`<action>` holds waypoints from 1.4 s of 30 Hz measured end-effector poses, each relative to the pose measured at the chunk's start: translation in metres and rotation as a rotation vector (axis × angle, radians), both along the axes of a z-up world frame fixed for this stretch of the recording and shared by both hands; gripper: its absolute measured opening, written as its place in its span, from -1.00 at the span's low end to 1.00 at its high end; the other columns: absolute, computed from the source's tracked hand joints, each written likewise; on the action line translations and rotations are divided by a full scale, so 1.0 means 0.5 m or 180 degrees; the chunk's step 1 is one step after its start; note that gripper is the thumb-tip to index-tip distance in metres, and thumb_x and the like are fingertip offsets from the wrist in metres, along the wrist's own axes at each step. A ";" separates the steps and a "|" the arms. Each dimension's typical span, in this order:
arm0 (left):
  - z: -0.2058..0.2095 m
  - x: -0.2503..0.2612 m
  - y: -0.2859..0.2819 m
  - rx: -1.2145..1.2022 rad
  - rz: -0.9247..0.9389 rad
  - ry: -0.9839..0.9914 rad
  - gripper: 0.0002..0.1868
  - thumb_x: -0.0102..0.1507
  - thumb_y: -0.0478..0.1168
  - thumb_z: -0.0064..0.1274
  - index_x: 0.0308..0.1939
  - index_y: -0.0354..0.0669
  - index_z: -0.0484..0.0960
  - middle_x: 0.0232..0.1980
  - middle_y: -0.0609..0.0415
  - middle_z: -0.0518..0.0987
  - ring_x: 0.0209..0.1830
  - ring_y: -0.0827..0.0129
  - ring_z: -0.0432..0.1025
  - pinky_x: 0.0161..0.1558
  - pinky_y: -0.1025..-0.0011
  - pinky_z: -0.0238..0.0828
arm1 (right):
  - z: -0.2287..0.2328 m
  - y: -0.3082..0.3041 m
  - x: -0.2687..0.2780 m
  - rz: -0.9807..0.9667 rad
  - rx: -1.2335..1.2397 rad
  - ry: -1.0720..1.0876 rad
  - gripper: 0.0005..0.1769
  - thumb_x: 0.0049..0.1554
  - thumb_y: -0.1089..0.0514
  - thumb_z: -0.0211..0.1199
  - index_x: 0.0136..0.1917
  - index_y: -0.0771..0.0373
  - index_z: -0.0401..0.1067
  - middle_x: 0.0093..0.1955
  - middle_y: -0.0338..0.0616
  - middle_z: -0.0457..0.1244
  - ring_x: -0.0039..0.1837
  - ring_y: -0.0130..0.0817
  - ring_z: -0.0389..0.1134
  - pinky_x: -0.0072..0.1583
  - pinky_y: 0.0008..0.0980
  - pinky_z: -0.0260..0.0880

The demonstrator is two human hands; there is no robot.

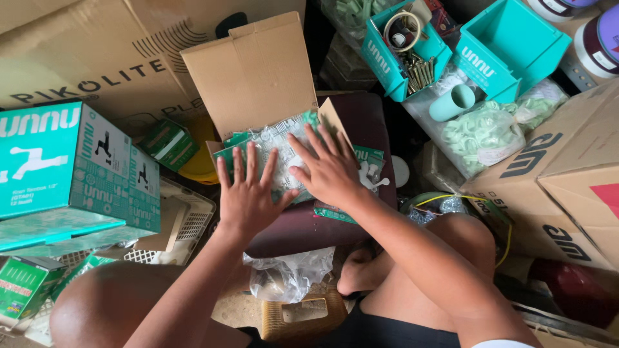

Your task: The person unboxes and sorts various plumbing fixtures and hardware components, removing them from plastic bags and placing them into boxes or containers.

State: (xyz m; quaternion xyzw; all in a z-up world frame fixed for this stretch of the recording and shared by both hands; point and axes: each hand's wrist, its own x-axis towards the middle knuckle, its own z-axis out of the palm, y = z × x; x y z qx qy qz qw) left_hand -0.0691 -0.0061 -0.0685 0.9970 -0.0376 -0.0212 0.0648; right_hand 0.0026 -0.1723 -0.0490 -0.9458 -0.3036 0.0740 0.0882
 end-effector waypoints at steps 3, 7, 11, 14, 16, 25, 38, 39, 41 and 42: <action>-0.020 -0.005 0.014 0.0171 0.0077 -0.0102 -0.11 0.18 0.52 -0.50 0.47 0.22 0.02 0.47 -0.17 0.09 0.48 -0.14 -0.07 0.33 -0.30 -0.39 | -0.044 0.002 0.010 -0.0085 0.0064 0.0136 -0.33 0.21 -0.32 -0.26 0.54 -0.23 -0.15 0.55 0.12 -0.17 0.53 0.23 -0.20 0.38 0.38 -0.30; -0.048 -0.001 0.015 0.0443 0.0101 0.0148 -0.16 0.18 0.50 -0.55 0.47 0.35 -0.04 0.50 -0.03 0.07 0.52 -0.02 -0.18 0.32 -0.32 -0.47 | -0.095 0.010 0.005 -0.0116 -0.0041 -0.0097 -0.31 0.19 -0.29 -0.18 0.54 -0.25 -0.18 0.56 0.06 -0.18 0.53 0.22 -0.17 0.35 0.45 -0.34; -0.052 0.007 0.017 0.0506 0.0060 0.0332 -0.16 0.18 0.49 -0.57 0.49 0.37 -0.07 0.51 -0.01 0.05 0.54 0.01 -0.22 0.29 -0.37 -0.47 | -0.101 0.009 0.008 -0.0122 0.0028 -0.0087 -0.30 0.19 -0.31 -0.20 0.54 -0.27 -0.21 0.57 0.02 -0.19 0.52 0.23 -0.16 0.32 0.52 -0.35; -0.066 0.022 0.028 0.0188 -0.0020 0.0312 -0.16 0.22 0.48 -0.67 0.49 0.27 -0.06 0.52 -0.06 0.02 0.54 0.04 -0.20 0.30 -0.36 -0.51 | -0.076 0.001 0.007 -0.0152 0.0261 0.0051 -0.30 0.20 -0.34 -0.25 0.54 -0.23 -0.21 0.55 0.10 -0.16 0.50 0.26 -0.11 0.33 0.52 -0.35; -0.053 0.035 0.043 -0.0107 -0.0073 0.0309 -0.15 0.24 0.47 -0.76 0.50 0.20 -0.06 0.53 -0.07 -0.03 0.54 0.11 -0.21 0.32 -0.33 -0.55 | -0.064 -0.006 0.021 -0.0217 0.0493 0.0122 -0.29 0.20 -0.36 -0.27 0.55 -0.18 -0.17 0.53 0.17 -0.13 0.48 0.26 -0.06 0.34 0.49 -0.33; 0.001 0.008 0.135 -0.1896 0.1872 -0.0015 -0.04 0.18 0.19 0.02 0.44 -0.04 -0.20 0.32 -0.50 0.17 0.11 -0.47 0.27 0.06 -0.32 0.16 | -0.085 -0.164 0.148 -0.1782 0.1198 0.0315 -0.26 0.13 -0.35 0.07 0.41 0.03 0.02 0.26 0.01 0.10 0.31 0.08 0.20 0.25 0.07 0.23; -0.093 0.065 0.137 -0.1258 0.0907 0.0294 -0.63 0.26 -0.04 -0.20 -0.31 -0.35 0.46 -0.37 -0.31 0.45 -0.29 -0.18 0.40 -0.31 -0.03 0.26 | -0.022 -0.123 0.091 -0.2411 0.2030 0.2800 -0.29 0.13 -0.08 0.08 0.33 0.54 0.12 0.34 0.43 -0.04 0.26 0.36 0.16 -0.12 0.20 0.40; 0.016 0.059 0.101 -0.1929 0.1730 0.0887 -0.47 0.28 0.04 -0.26 -0.20 -0.47 0.52 -0.17 -0.44 0.52 -0.02 -0.29 0.37 -0.02 -0.19 0.25 | 0.004 -0.130 0.089 -0.2454 0.2192 0.2885 -0.34 0.13 0.00 0.10 0.32 0.54 0.13 0.28 0.46 0.02 0.28 0.34 0.15 -0.04 0.27 0.34; 0.051 0.101 0.089 -0.1836 0.1552 0.0840 -0.51 0.29 0.04 -0.27 -0.15 -0.37 0.53 -0.17 -0.37 0.53 -0.03 -0.26 0.39 -0.05 -0.19 0.28 | -0.036 -0.208 0.130 -0.2341 0.2290 0.2687 -0.47 0.10 0.08 0.15 0.21 0.51 0.25 0.09 0.26 0.14 0.08 0.09 0.25 -0.10 0.07 0.40; 0.068 0.122 0.082 -0.1732 0.1391 0.0800 -0.54 0.30 0.05 -0.28 -0.10 -0.27 0.54 -0.16 -0.31 0.55 -0.04 -0.23 0.41 -0.07 -0.18 0.32 | -0.058 -0.249 0.150 -0.2220 0.2383 0.2506 -0.61 0.07 0.16 0.21 0.11 0.48 0.37 -0.10 0.06 0.27 -0.11 -0.16 0.36 -0.16 -0.13 0.46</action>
